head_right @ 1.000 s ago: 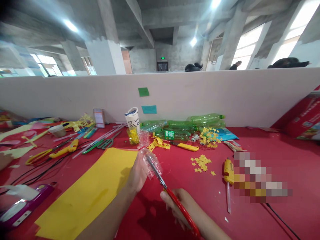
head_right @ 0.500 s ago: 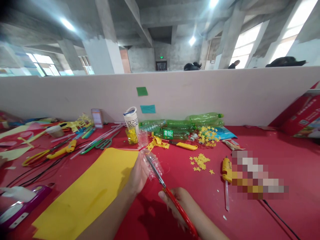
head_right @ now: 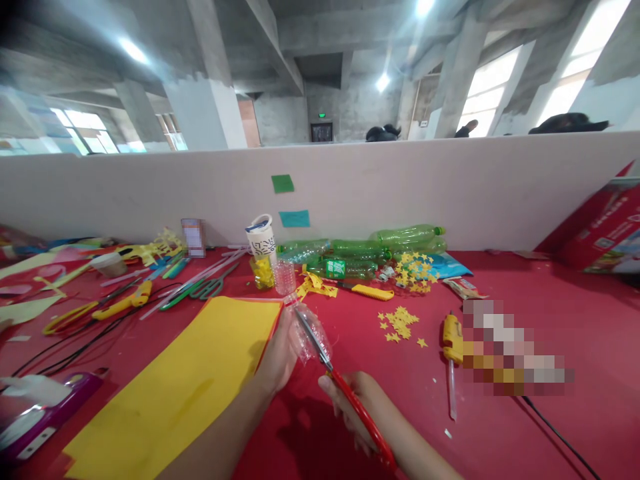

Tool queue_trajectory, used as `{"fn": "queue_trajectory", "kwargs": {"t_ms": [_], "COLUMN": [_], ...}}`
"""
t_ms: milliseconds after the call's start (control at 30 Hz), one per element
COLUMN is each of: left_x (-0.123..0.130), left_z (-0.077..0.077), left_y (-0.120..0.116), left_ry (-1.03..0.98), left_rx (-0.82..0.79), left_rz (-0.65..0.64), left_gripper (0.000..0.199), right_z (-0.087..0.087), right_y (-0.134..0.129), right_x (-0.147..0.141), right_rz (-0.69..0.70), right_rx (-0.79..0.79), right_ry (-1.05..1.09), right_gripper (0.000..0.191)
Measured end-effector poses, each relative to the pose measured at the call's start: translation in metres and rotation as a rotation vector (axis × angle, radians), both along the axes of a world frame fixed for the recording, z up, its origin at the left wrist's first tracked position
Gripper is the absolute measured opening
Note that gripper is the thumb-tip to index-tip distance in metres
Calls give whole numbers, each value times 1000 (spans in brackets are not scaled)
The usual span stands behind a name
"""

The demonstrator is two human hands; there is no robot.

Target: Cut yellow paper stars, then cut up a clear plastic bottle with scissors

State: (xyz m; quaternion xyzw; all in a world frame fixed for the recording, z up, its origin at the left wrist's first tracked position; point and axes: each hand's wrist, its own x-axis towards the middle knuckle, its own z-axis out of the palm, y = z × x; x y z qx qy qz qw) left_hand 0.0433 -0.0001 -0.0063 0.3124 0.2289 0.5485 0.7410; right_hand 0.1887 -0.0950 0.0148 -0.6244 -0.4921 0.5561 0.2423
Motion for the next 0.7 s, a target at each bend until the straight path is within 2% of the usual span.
{"fn": "queue_trajectory", "kwargs": {"t_ms": [300,567,700], "left_x": [0,-6,-10], "left_z": [1,-10,-5], "left_y": [0,6,11], "left_ry": [6,24,-9], "left_rx": [5,-61,-111], "left_rz": [21,101,112], "left_gripper": [39,33,32], "right_z": [0,0,-2], "right_y": [1,1,-1], "right_x": [1,3,3], "right_rz": [6,12,23], "right_rx": [-4,-36,-53], "right_ry": [28,21,68], "right_gripper": [56,54,55]}}
